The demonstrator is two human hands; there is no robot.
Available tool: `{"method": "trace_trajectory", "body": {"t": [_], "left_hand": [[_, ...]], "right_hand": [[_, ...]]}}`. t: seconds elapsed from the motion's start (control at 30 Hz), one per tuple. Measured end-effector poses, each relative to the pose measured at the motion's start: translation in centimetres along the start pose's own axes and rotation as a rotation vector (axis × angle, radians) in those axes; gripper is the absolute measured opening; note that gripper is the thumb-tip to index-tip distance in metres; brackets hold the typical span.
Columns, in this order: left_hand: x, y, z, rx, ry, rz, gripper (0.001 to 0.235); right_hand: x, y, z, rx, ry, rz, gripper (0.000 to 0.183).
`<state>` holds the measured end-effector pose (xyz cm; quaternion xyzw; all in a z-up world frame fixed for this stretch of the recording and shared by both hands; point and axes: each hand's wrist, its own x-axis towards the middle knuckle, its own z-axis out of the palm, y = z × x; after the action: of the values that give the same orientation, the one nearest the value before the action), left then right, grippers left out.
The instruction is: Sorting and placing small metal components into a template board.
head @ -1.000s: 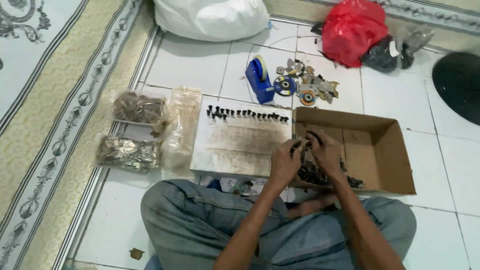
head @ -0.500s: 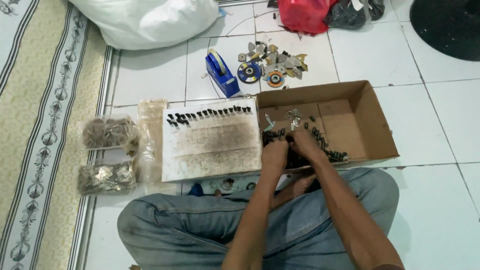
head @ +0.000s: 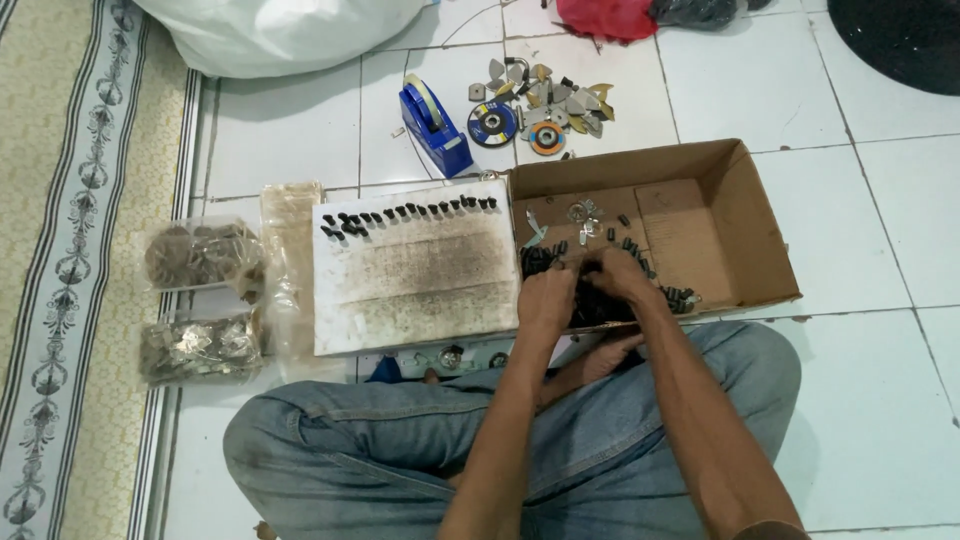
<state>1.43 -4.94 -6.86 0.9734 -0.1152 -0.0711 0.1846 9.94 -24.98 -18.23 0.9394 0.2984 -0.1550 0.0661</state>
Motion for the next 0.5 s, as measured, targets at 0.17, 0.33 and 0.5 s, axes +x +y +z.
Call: {"method": "trace_trajectory", "body": {"t": [0.17, 0.33, 0.5], "left_hand": [[-2.0, 1.7, -4.9, -0.053, 0.037, 0.043, 0.043], [-2.0, 1.0, -3.9, -0.083, 0.083, 0.034, 0.034], [-1.0, 0.5, -1.6, -0.125, 0.113, -0.017, 0.035]], "right_hand": [[-0.7, -0.7, -3.2, 0.888, 0.122, 0.398, 0.053], [-2.2, -0.7, -8.0, 0.868, 0.092, 0.234, 0.050], [-4.0, 0.2, -7.9, 1.032, 0.188, 0.123, 0.032]]}}
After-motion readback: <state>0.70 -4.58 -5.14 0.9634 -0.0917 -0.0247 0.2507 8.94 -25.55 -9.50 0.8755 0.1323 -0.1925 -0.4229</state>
